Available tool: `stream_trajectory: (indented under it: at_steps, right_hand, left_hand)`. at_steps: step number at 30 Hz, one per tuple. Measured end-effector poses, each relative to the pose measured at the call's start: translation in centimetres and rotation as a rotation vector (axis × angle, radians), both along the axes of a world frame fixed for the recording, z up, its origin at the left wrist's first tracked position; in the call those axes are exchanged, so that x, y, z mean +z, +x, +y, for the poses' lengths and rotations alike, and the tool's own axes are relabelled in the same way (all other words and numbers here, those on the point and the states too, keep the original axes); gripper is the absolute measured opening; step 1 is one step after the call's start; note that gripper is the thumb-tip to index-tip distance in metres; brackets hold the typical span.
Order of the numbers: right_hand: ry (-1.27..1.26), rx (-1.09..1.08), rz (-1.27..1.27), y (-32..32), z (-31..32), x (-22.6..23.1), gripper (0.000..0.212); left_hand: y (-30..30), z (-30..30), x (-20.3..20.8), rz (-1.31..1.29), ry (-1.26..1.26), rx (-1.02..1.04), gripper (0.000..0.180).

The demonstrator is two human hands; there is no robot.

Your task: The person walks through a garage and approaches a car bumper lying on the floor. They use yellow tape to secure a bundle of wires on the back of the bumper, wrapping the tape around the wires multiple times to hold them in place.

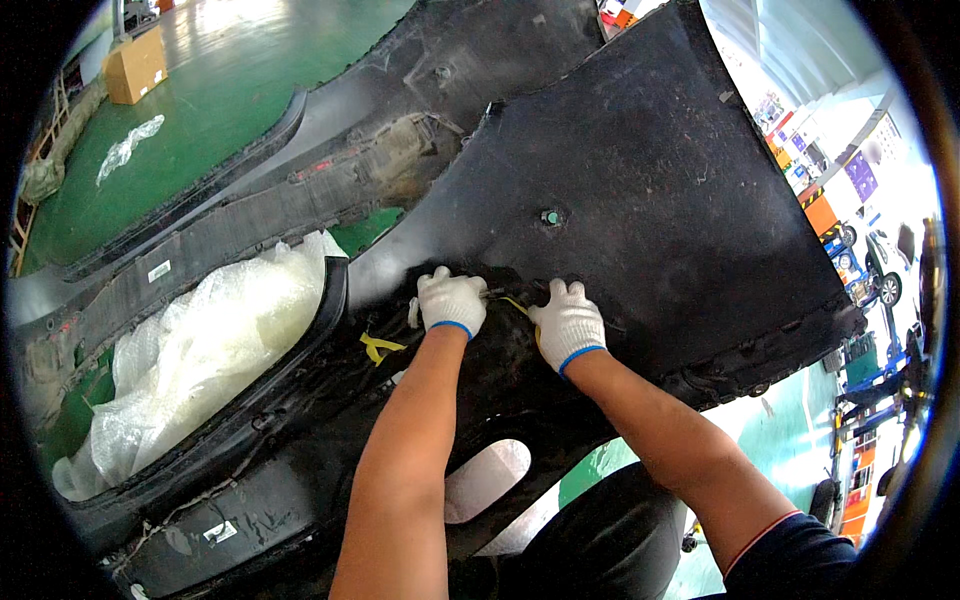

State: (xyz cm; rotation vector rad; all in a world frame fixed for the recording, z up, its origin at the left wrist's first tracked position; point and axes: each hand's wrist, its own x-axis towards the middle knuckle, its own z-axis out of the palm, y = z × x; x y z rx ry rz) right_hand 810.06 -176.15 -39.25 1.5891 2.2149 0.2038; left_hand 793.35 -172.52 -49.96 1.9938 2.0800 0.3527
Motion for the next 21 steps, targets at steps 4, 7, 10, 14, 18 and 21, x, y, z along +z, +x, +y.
stream_trajectory:
  at_steps: [4, 7, 10, 14, 18, 21]
  right_hand:
    - [0.009, 0.040, -0.050, 0.9, -0.9, -0.7, 0.031]
    - [0.044, 0.062, -0.102, 1.3, -1.9, -1.1, 0.034]
    - [0.037, 0.030, -0.056, 1.5, -3.1, -1.0, 0.043]
    - [0.041, 0.086, -0.069, 2.2, -5.2, -0.4, 0.045]
    - [0.008, 0.011, -0.033, 3.2, -6.8, -0.6, 0.047]
    - [-0.031, -0.107, 0.036, 3.5, -7.4, -1.8, 0.058]
  left_hand:
    - [-1.7, -0.2, 1.4, -0.025, -0.092, -0.141, 0.026]
    - [-2.5, -0.4, 2.2, -0.010, -0.174, -0.218, 0.037]
    - [-2.5, -0.9, 2.3, -0.009, -0.152, -0.228, 0.041]
    - [-2.4, -1.5, 2.0, -0.022, -0.107, -0.216, 0.044]
    - [-2.3, -1.6, 1.7, -0.036, -0.079, -0.206, 0.046]
    - [-2.4, -1.7, 1.7, -0.051, -0.082, -0.205, 0.046]
